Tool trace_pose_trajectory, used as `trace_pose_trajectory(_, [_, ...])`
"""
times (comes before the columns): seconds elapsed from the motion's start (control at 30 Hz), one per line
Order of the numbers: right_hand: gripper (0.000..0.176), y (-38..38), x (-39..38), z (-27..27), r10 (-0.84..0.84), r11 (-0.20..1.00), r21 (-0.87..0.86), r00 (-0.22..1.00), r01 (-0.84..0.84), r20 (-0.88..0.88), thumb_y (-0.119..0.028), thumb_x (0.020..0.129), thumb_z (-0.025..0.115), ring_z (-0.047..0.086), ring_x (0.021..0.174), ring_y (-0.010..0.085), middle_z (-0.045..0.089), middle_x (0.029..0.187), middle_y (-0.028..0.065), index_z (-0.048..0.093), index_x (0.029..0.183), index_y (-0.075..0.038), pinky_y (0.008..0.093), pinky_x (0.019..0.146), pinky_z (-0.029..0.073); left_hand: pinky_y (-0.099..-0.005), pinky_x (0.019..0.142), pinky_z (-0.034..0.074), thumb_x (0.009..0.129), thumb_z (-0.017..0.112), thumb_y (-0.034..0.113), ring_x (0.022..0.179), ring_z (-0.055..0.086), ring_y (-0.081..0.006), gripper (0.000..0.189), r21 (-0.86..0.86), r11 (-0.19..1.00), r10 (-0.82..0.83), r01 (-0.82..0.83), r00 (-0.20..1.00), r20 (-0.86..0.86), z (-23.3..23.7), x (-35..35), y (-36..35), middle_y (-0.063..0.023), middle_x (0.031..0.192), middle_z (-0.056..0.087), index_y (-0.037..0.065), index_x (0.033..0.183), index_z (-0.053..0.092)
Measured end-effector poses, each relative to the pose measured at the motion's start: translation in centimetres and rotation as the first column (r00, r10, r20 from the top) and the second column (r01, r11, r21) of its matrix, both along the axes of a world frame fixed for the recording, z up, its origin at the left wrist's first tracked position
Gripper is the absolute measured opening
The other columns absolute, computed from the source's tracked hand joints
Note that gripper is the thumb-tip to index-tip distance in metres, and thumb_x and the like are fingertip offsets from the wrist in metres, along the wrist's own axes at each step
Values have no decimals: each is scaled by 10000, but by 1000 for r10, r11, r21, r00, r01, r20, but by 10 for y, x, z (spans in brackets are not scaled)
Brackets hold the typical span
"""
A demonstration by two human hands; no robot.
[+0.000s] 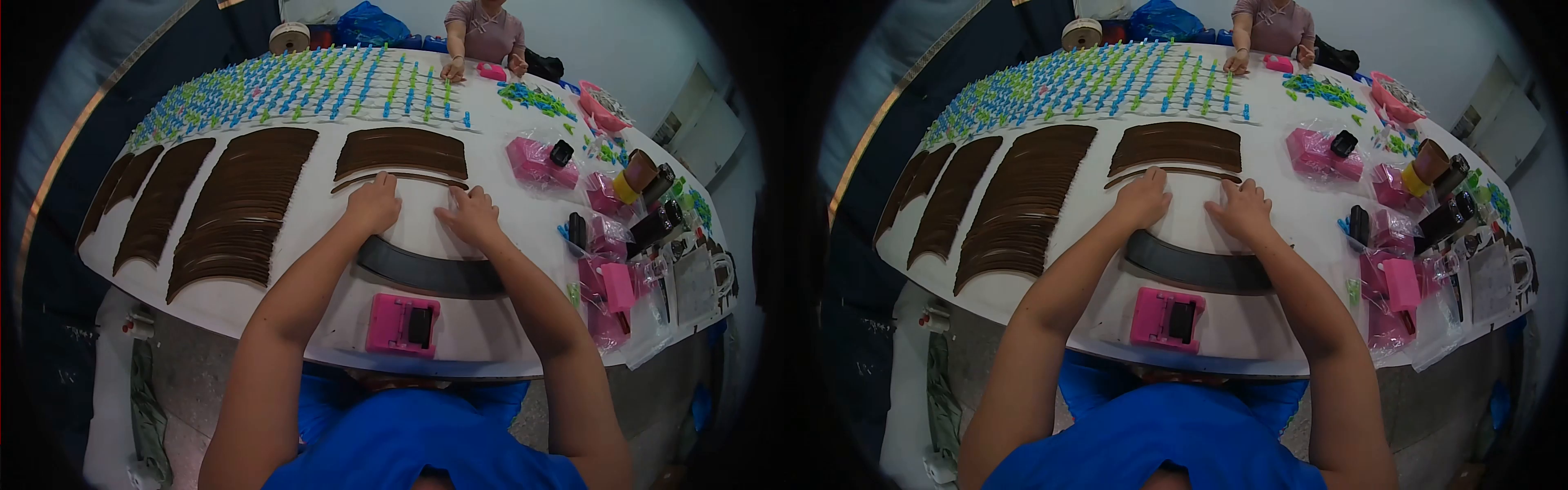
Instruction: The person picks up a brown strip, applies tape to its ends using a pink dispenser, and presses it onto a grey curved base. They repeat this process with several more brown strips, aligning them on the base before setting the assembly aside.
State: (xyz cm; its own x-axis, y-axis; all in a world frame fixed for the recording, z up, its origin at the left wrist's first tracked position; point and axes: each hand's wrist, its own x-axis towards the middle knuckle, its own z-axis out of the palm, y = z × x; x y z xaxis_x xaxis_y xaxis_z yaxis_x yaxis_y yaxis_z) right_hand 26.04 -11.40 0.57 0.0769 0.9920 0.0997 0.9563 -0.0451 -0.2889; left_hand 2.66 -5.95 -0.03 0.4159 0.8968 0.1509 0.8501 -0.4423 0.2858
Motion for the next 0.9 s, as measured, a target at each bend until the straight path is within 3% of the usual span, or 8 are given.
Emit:
trace_pose_trajectory(0.5, [810, 16, -1, 6, -44, 990, -135, 999, 46, 18, -654, 892, 664, 510, 1359, 390, 546, 1439, 201, 500, 1577, -252, 593, 1078, 407, -542, 924, 563, 1003, 586, 347, 1135, 684, -406, 512, 52, 999, -7, 9, 999, -38, -8, -1, 13, -196, 1460, 528, 14, 1381, 493])
trace_pose_trajectory(0.67, [829, 16, -3, 11, -48, 983, -177, 999, 50, 15, -656, 891, 666, 484, 1393, 394, 525, 1475, 203, 478, 1597, -265, 589, 1097, 391, -540, 927, 565, 1006, 580, 353, 1131, 690, -405, 534, -12, 1000, 11, -11, 998, -68, -1, 0, 11, -182, 1511, 504, 16, 1407, 477])
trace_pose_trajectory(0.9, [841, 17, -4, 17, -67, 974, -220, 998, 64, -9, -649, 885, 675, 466, 1417, 398, 497, 1507, 205, 467, 1605, -268, 589, 1118, 367, -545, 904, 566, 1006, 583, 357, 1101, 696, -404, 515, 60, 998, 11, -8, 999, -35, -9, -1, 12, -174, 1460, 527, 17, 1380, 484])
